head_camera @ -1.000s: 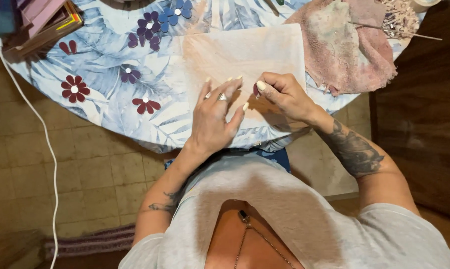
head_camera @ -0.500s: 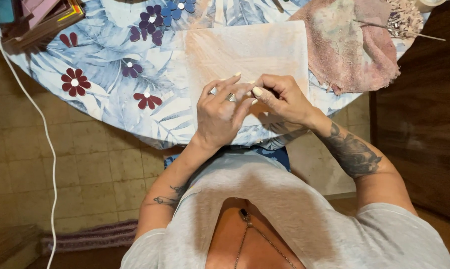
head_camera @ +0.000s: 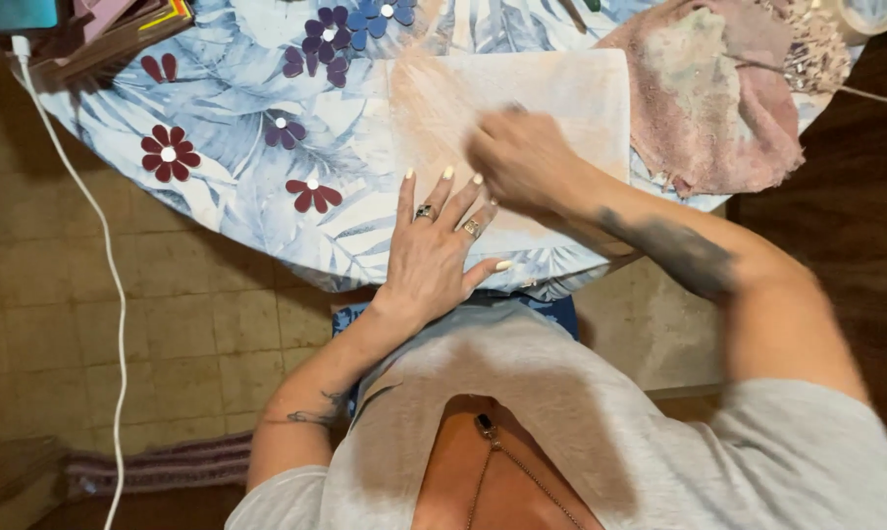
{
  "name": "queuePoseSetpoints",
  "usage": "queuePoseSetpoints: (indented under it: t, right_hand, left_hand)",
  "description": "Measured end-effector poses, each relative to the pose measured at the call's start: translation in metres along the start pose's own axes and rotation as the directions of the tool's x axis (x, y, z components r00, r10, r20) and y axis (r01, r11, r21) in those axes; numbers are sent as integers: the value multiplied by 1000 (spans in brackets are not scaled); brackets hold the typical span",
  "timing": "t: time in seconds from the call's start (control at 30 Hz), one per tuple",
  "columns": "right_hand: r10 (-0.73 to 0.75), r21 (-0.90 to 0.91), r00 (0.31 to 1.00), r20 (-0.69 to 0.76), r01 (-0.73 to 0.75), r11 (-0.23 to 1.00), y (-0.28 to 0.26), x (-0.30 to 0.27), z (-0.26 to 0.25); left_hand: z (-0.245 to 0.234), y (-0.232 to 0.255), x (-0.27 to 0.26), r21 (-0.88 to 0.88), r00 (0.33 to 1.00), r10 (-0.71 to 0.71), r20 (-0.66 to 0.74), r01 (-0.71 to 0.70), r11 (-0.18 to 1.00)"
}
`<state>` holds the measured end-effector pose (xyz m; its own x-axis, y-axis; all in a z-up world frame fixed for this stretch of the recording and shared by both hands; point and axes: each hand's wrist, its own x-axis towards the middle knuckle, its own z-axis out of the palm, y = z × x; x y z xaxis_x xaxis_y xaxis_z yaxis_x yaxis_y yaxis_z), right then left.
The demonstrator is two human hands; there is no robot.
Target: Sanding the surface of a mosaic piece with a small piece of sandpaper to smooth it.
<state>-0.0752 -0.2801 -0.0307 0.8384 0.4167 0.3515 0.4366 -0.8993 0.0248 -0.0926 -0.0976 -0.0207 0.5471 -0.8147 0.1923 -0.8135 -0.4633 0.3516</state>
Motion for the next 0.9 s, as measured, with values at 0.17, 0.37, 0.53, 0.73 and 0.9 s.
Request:
queuePoseSetpoints:
  t: [0.17,0.37,0.53,0.73,0.9]
  right_hand:
    - [129,-1,982,139,-130,992,23,71,37]
    - [-138,38,949,283,133,990,22,-30,-29]
    - [-103,18,919,381,104,994,34,-72,-46]
    - [-93,183,976,197,57,981,23,30,21]
    - [-85,15,996,-13,85,996,28,66,57]
  left_hand:
    - [-7,1,0,169,1000,18,-6,-16,986]
    - [-6,-3,2,56,1000,22,-17,-21,998]
    - [-7,-4,2,-40,999,44,-2,-44,998]
    - [-2,-3,1,-1,999,37,20,-37,999]
    - [-3,-1,1,5,998,-11,61,10,1000]
